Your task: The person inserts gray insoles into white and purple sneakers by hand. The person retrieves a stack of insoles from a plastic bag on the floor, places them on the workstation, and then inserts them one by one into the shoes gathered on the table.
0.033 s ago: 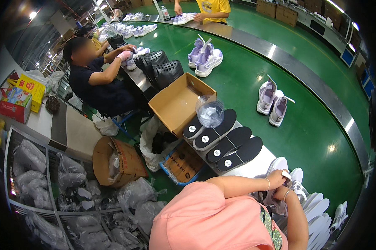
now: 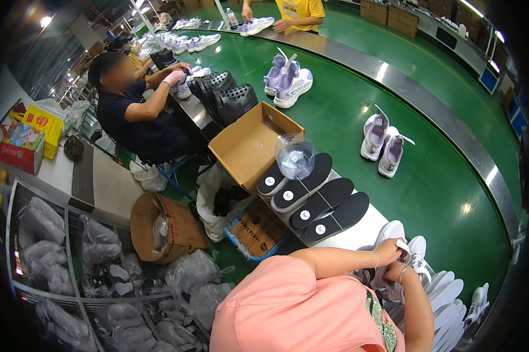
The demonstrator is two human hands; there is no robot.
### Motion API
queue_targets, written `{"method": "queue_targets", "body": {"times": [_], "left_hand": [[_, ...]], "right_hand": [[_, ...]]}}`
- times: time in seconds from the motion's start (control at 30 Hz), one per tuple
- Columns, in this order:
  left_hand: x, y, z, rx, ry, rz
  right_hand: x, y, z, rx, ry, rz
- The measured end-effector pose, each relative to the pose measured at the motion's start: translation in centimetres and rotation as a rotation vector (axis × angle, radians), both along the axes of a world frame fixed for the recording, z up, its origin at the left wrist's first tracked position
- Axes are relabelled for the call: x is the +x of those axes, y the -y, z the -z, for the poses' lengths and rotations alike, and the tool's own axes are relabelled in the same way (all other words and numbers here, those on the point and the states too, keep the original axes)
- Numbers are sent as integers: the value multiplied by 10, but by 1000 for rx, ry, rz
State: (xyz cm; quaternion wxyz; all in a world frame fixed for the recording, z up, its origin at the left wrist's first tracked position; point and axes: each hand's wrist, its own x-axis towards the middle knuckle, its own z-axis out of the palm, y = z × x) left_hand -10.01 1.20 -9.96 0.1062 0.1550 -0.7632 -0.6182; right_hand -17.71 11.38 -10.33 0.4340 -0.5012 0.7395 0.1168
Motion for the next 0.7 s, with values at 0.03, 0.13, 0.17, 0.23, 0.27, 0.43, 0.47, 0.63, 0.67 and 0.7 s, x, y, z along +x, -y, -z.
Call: {"method": "queue_targets", "body": {"times": [0.03, 0.13, 0.17, 0.23, 0.27, 0.43, 0.47, 0.63, 0.67, 0.7], "left_hand": [[-1, 0, 1, -4, -3, -2], [0, 0, 3, -9, 0, -9], [0, 0, 2, -6, 6, -10], [1, 1, 0, -14, 9, -3], [2, 1, -1, -24, 7, 1], [1, -4, 9, -42, -6, -42], [0, -3, 10, -39, 9, -39], [2, -3, 9, -17, 28, -2], [3, -3, 9, 6, 33, 6], [4, -4, 8, 31, 42, 29]], "right_hand": [[-1, -1, 4, 38, -10, 27], [7, 3, -1, 82, -57, 14], [5, 4, -2, 83, -29, -2], [0, 4, -4, 80, 22, -29], [2, 5, -4, 86, -6, -40], [16, -2, 24, 30, -283, -136], [14, -7, 28, 64, -262, -140], [24, 12, -17, 214, -200, -209], [24, 7, -4, 208, -231, -203], [18, -2, 26, 221, -277, -307]]}}
